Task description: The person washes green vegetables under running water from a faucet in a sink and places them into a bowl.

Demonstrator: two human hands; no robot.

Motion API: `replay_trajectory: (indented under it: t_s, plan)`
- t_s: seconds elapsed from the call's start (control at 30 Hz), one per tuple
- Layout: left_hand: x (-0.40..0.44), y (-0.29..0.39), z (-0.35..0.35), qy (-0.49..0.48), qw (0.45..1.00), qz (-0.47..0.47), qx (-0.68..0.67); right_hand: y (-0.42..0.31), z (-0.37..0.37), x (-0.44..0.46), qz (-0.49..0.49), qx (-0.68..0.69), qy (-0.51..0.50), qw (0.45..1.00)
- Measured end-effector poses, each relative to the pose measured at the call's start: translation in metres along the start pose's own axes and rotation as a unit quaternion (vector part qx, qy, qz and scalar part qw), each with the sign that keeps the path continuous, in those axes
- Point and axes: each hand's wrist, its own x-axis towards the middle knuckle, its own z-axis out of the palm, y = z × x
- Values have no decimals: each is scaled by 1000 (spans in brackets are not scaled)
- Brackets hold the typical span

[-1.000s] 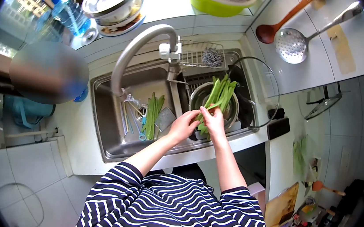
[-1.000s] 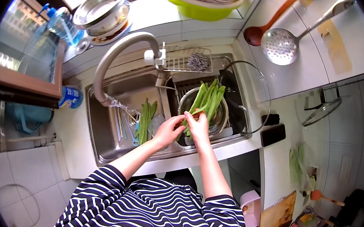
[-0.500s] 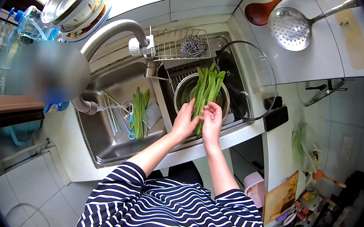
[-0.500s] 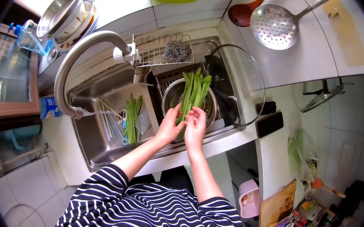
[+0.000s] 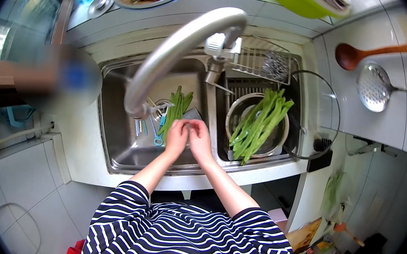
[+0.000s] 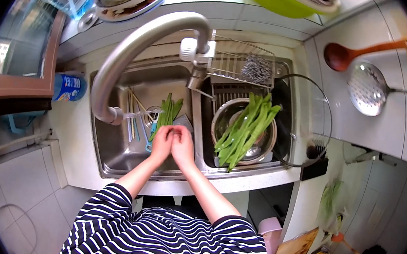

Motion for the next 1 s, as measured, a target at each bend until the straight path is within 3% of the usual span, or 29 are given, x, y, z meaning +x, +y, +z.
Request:
replay_trajectory:
  t_s: [0.1,0.23,0.3,0.33,0.37,0.4,0.47,0.57,0.67,0.73,0.8,0.87,0.9,1.0]
  plan:
    - [5,-78,4,15,989,-147,32,41,32,9,70,-52,-34,996]
    - [12,-133,6,-85,959,-264,56,75,51,28,186,-140,-71,970]
    - [8,-154,22,-35,968,-231,92,74,55,32,226,-88,-50,969]
    - [9,-149,22,-33,963,-249,95,73,56,34,246,-60,-40,967]
    - [10,-145,23,-31,958,-266,98,117,50,39,306,-9,-93,947]
    - [12,-131,15,-53,944,-315,84,113,51,39,356,103,-71,926]
    - [15,-196,50,-124,938,-305,106,89,62,43,365,-70,-27,928]
    - [14,-130,11,-23,958,-263,107,195,61,68,314,-52,18,948]
    - [20,-139,14,-61,948,-311,34,178,70,63,326,101,54,938]
    - [19,-141,17,-68,953,-292,49,231,65,66,267,36,-1,963]
    - [16,-136,17,-60,954,-290,44,300,52,72,155,-133,-125,971]
    - [13,-129,15,-35,952,-302,17,303,51,73,126,-227,-200,945]
    - [9,-127,13,-19,956,-292,-1,282,54,71,158,-238,-214,934]
    - [3,-138,19,-25,966,-257,0,166,67,53,310,-108,-147,933]
